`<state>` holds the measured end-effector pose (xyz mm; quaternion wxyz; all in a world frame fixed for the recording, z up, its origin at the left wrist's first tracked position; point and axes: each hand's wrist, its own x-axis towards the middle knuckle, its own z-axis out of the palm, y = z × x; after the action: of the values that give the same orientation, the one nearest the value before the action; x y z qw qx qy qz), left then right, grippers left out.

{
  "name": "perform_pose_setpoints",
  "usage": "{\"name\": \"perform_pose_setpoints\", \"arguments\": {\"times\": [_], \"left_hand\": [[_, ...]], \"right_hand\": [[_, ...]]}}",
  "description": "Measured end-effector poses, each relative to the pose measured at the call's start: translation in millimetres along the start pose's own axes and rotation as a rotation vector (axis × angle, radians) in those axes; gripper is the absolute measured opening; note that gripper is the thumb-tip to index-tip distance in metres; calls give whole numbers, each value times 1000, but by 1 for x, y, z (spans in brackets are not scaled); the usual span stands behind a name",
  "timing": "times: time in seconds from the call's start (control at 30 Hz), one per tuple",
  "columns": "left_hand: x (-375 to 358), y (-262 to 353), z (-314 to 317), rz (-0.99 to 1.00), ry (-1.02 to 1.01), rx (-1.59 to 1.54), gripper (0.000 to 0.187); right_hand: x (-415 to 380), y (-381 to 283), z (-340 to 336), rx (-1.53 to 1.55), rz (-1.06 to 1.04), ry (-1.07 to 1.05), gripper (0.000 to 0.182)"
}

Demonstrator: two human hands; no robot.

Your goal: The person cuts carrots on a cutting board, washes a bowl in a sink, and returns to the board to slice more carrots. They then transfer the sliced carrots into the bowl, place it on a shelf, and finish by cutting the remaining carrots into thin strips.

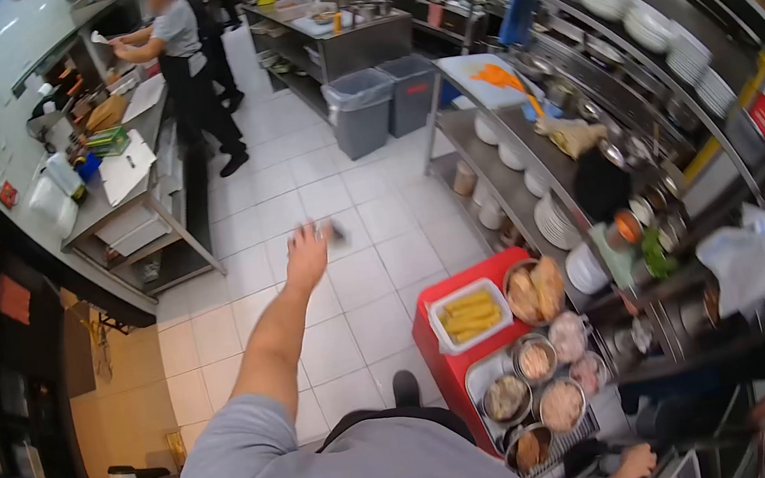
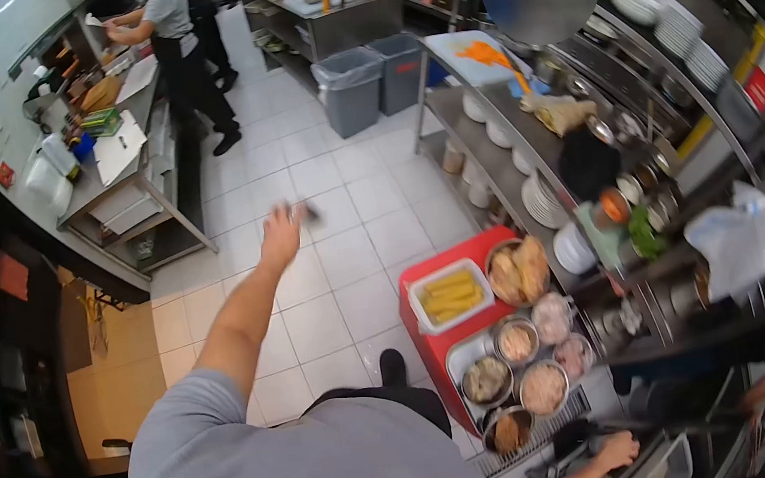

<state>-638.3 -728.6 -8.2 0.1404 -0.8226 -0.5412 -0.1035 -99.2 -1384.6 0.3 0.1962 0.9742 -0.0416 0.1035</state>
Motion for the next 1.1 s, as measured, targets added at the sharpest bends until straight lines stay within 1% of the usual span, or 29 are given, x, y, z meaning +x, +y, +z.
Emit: {"name": "perform_pose_setpoints", "arguments": {"times": [0.03, 0.07, 0.1, 0.13, 0.17, 0.2, 0.27, 0.3, 0.33, 0.4, 0.43, 0.47, 0.5, 0.53, 0.57, 0.6, 0.63, 0.67, 0.7, 0.73, 0.8, 0.83, 0.87, 0.9, 0.93, 0.97, 1.0, 1.03, 1.1], "left_hand": [[-31, -23, 21, 99, -167, -154, 54], [-63, -40, 56, -162, -217, -489, 54], [-100, -48, 96, -474, -99, -520, 54], [-123, -38, 81, -751, -252, -371, 53], [-145, -40, 55, -681, -453, -309, 49], [-176, -56, 76, -648, -572, -298, 52], [-214, -74, 77, -693, -679, -338, 51], [-227, -81, 80, -808, -700, -324, 54], [-238, -94, 100, -1204, -590, -491, 60], [-214, -92, 66, -1150, -774, -193, 57], [-204, -108, 80, -1152, -773, -181, 57], [-190, -125, 94, -1174, -906, -168, 54], [-170, -140, 100, -1197, -1035, -154, 51], [-147, -159, 107, -1164, -1062, -254, 45], [-119, -174, 120, -1105, -1021, -210, 43], [-85, -190, 142, -1037, -977, -167, 41], [-45, -205, 160, -990, -898, -197, 39], [2, -209, 168, -1054, -765, -256, 36], [53, -210, 177, -1043, -652, -255, 35], [101, -216, 193, -933, -594, -195, 37], [200, -217, 226, -695, -499, -291, 41], [252, -213, 248, -619, -489, -343, 42], [310, -193, 244, -601, -540, -435, 43], [346, -194, 290, -536, -462, -555, 47], [395, -166, 280, -571, -562, -797, 49], [438, -138, 273, -539, -616, -922, 45], [477, -108, 272, -538, -589, -1022, 38], [515, -72, 255, -573, -585, -1179, 37], [581, -15, 233, -553, -627, -1325, 38]], "right_hand": [[4, -50, 16, 354, -128, 187, 39], [16, -110, -6, 659, -116, -118, 41], [16, -167, -26, 666, -230, -215, 45], [13, -221, -37, 648, -460, -125, 46], [-14, -267, -106, 694, -498, -201, 48], [-15, -317, -121, 837, -560, -108, 48], [0, -399, -158, 943, -717, -129, 46], [-3, -429, -195, 946, -736, -81, 45], [4, -461, -215, 966, -777, -12, 43], [11, -514, -246, 986, -814, 47, 40], [10, -537, -259, 1020, -804, 63, 39], [8, -561, -269, 1053, -797, 81, 39], [4, -584, -276, 1059, -802, 71, 39], [-5, -605, -279, 1081, -773, 10, 39], [-15, -623, -278, 1099, -743, -55, 38], [-27, -646, -264, 1109, -714, 18, 39], [-37, -667, -259, 1113, -703, 8, 39], [-47, -680, -255, 1104, -728, -62, 40], [-60, -685, -249, 1084, -730, -139, 41], [-75, -692, -252, 1138, -682, -200, 41], [-89, -700, -238, 1091, -704, -166, 40], [-94, -703, -253, 1092, -630, -257, 43], [-96, -711, -252, 1085, -569, -248, 44], [-94, -718, -263, 1076, -544, -245, 43], [-89, -726, -270, 1066, -532, -246, 42], [-80, -737, -275, 1082, -540, -245, 40], [-71, -749, -279, 1101, -560, -240, 39], [-63, -763, -285, 1089, -521, -242, 39], [-44, -798, -303, 1156, -584, -256, 38]]}}
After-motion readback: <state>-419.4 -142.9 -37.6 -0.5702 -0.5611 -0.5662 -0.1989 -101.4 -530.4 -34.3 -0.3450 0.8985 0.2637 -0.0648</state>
